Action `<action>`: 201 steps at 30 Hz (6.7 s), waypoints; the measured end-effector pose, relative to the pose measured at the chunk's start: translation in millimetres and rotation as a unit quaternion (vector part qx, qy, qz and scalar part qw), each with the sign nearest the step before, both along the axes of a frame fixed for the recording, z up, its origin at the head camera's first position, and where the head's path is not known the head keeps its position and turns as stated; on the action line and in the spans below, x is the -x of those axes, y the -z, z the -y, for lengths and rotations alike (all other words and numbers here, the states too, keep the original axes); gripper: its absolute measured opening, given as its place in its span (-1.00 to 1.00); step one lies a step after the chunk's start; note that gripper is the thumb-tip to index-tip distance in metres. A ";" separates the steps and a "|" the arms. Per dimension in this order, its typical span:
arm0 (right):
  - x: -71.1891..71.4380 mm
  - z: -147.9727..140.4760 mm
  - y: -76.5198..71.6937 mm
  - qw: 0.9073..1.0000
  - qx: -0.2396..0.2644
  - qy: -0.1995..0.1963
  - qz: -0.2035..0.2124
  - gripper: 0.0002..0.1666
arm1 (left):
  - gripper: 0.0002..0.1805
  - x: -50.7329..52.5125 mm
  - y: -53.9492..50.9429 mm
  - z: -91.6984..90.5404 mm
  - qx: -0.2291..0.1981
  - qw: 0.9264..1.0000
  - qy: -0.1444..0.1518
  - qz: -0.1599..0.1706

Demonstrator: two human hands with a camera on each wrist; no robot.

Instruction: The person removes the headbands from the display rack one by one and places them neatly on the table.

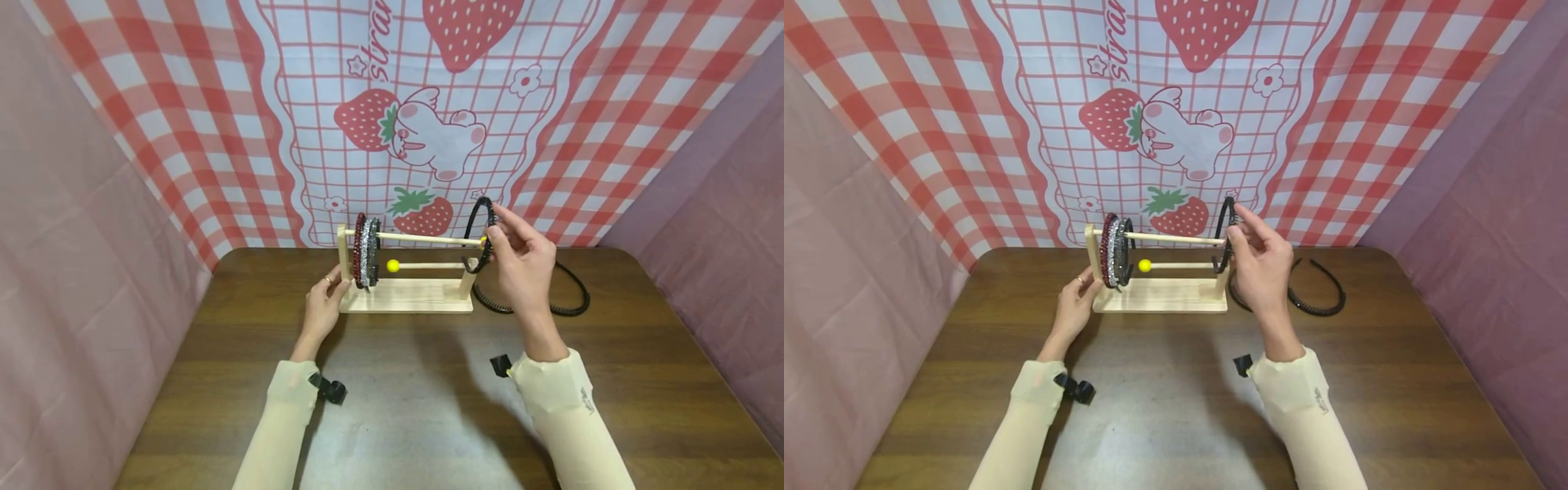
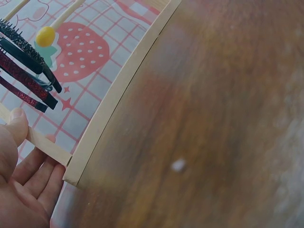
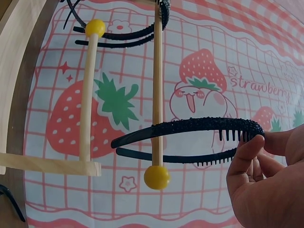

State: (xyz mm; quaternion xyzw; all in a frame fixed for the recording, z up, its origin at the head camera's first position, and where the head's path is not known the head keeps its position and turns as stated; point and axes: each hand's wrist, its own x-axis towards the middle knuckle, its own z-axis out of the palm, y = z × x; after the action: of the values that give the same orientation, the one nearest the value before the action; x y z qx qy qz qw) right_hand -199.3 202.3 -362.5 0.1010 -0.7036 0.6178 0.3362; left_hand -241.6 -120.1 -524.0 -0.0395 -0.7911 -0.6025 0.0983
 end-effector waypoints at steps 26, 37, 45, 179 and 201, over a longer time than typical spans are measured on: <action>-5.8 -22.0 -1.0 0.999 -0.012 0.026 -0.029 -0.64 | -0.50 0.1 -0.4 0.0 -0.007 1.000 -0.002 0.009; -6.5 -30.5 2.0 0.999 0.000 0.035 -0.015 -0.65 | -0.50 -0.4 -0.5 -0.4 -0.008 1.000 -0.004 0.013; -9.6 -43.3 6.8 0.998 -0.016 0.054 -0.012 -0.63 | -0.51 0.0 -0.4 -0.3 -0.007 1.000 0.003 0.009; -33.4 -341.9 128.2 0.860 -0.478 0.089 0.154 -0.66 | -0.47 -0.9 1.9 1.2 0.006 1.000 -0.002 -0.016; -24.2 -356.2 133.5 0.819 -0.536 0.066 0.194 -0.77 | -0.49 -1.4 1.3 1.0 -0.007 1.000 0.003 -0.019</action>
State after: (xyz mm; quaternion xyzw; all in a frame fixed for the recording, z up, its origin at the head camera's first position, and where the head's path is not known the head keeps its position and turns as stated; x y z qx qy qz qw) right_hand -175.1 558.6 -496.1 0.0973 -0.9793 0.1259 0.1254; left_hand -240.2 -121.1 -525.3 -0.0525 -0.7849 -0.6072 0.1118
